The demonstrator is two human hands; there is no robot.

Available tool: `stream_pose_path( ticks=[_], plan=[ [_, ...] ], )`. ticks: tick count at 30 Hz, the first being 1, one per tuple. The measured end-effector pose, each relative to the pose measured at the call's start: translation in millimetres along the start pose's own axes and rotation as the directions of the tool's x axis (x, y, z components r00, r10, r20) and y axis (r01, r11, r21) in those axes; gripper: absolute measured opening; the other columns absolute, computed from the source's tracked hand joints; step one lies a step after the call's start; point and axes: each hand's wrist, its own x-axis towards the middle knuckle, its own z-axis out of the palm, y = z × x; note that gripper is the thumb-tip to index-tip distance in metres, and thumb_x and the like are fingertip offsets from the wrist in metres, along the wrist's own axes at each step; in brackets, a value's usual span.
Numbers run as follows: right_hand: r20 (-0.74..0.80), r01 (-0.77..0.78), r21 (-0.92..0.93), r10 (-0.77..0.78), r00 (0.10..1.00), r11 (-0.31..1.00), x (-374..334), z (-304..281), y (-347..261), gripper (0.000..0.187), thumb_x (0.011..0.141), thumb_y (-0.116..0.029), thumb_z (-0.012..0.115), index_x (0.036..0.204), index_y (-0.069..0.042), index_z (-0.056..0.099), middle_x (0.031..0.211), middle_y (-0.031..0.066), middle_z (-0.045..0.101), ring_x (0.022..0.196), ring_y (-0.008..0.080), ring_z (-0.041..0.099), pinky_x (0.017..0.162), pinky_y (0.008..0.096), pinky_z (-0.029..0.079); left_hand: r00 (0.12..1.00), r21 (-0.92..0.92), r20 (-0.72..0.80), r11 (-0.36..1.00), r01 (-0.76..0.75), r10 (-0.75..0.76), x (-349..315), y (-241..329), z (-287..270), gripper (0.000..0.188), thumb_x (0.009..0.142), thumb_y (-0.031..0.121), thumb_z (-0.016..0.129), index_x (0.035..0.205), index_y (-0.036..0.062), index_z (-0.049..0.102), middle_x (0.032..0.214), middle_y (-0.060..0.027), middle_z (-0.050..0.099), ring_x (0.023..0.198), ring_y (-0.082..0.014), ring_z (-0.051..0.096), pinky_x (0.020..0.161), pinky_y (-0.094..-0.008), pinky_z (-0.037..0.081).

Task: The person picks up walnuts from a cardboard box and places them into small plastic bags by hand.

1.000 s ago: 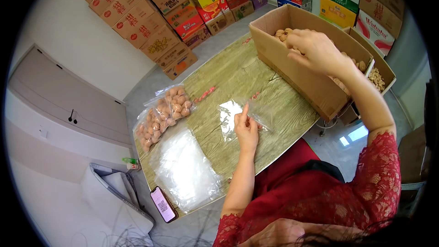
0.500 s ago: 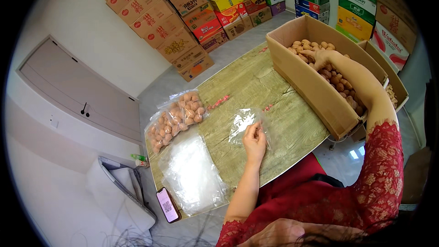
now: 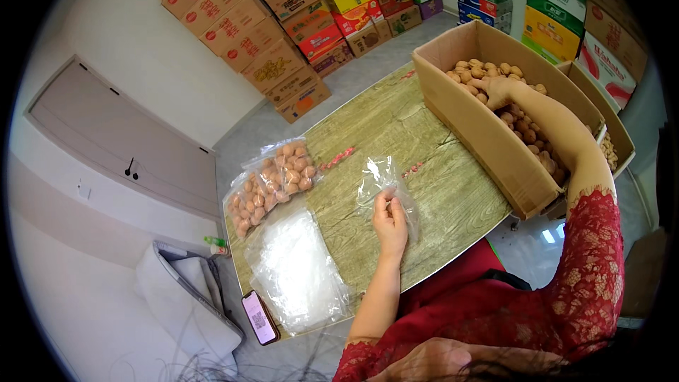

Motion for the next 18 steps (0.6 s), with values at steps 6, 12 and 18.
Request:
stream_pose_path(
  ticks=[6, 12, 18],
  plan=[
    [-0.053, 0.059, -0.055, -0.062, 0.997, 0.997, 5.0, 14.6, 20.0, 0.069, 0.065, -0.047, 0.075, 0.12, -0.012, 0.052, 0.115, 0.0176, 0.059, 0.108, 0.0347, 0.056, 0.091, 0.0428, 0.044, 0.932, 0.291, 0.059, 0.887, -0.358, 0.357, 2.0, 15.0, -5.7, 0.043, 0.085, -0.008, 0.048, 0.122, 0.0075, 0.061, 0.088, -0.0096, 0.047, 0.083, -0.022, 0.05, 0.077, -0.0292, 0.043],
    [-0.188, 0.059, -0.055, -0.068, 0.98, 0.997, 10.3, 25.5, 23.4, 0.058, 0.069, -0.044, 0.074, 0.113, -0.009, 0.061, 0.118, 0.016, 0.058, 0.11, 0.0339, 0.055, 0.091, 0.0411, 0.045, 0.906, 0.379, 0.11, 0.825, -0.419, 0.41, 0.8, 18.8, -2.9, 0.058, 0.08, -0.012, 0.047, 0.128, 0.0161, 0.061, 0.087, -0.0093, 0.043, 0.078, -0.0222, 0.048, 0.074, -0.0284, 0.043],
    [-0.028, -0.044, -0.118, 0.041, 0.999, 0.992, 22.1, 25.0, 18.2, 0.06, 0.069, -0.038, 0.075, 0.121, -0.012, 0.06, 0.126, 0.0166, 0.054, 0.112, 0.0334, 0.055, 0.094, 0.0403, 0.045, 0.918, 0.418, 0.123, 0.819, -0.392, 0.377, 0.4, 19.7, -7.0, 0.06, 0.078, -0.014, 0.049, 0.127, 0.0163, 0.062, 0.087, -0.0096, 0.041, 0.078, -0.0226, 0.047, 0.073, -0.028, 0.043]
  ],
)
